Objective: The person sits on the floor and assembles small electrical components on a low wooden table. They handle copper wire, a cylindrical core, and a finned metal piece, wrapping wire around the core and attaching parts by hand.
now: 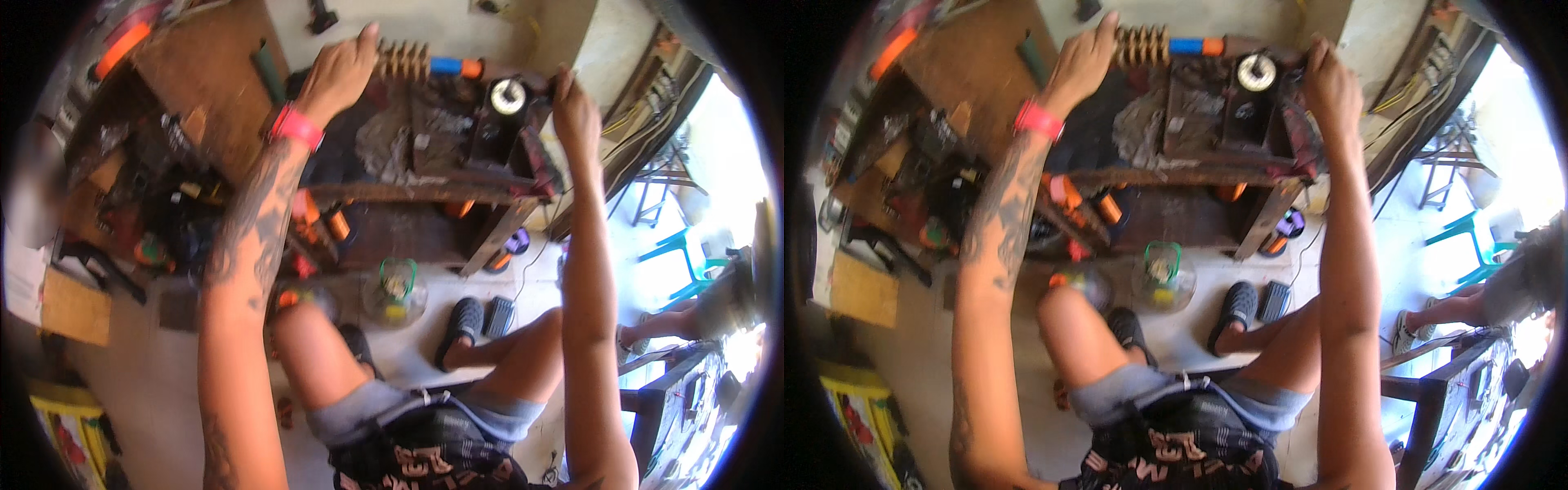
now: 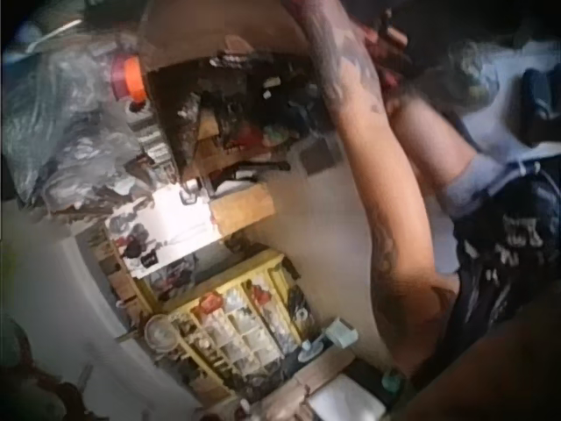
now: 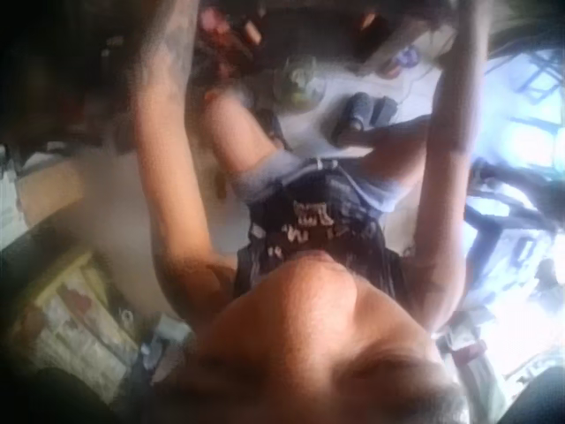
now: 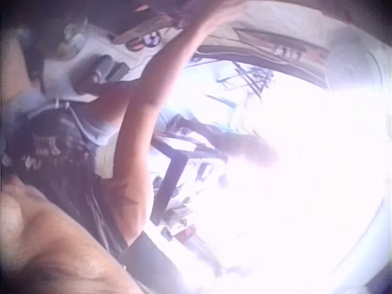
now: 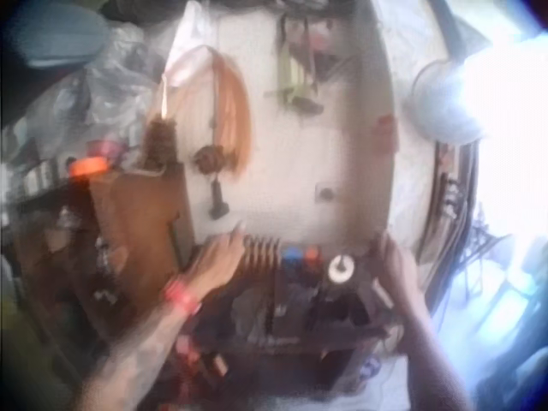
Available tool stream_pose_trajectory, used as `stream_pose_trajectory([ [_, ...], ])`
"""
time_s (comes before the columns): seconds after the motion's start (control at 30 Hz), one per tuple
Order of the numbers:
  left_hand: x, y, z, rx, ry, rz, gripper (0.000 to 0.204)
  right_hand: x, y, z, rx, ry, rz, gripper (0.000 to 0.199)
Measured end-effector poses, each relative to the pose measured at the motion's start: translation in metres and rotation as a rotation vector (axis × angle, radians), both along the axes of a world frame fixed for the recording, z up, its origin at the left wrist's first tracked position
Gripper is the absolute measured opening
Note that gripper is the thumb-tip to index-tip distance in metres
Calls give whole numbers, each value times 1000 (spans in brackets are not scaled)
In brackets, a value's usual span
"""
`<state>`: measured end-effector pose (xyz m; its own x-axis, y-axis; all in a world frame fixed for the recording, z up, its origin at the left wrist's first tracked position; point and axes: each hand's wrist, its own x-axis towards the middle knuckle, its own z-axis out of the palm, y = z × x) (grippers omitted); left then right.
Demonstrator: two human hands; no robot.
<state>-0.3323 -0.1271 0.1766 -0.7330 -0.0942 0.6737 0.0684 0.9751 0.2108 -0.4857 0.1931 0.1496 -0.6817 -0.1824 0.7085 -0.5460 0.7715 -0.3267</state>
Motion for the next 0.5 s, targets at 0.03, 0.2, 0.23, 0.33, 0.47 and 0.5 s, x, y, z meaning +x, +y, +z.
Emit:
stream_pose_trajectory([
  [0.03,-1,-3,-1,-8,-48,36,60,-4,-1,2,-12,4,11,49],
  [0.2,1,-26,-5,71,-133,5,50,-29,5,5,96,-97,18,55],
  [0.23,14,-30,-10,108,22,-79,51,-33,7,3,57,-78,49,54],
  [0.33,85,-52,-24,199,203,-116,32,-43,10,1,184,44,80,49],
  [0.47,206,-75,-93,481,27,298,24,-50,13,5,400,192,75,40],
  [0.5,217,-76,-113,551,-39,297,25,-51,14,7,422,195,79,39],
])
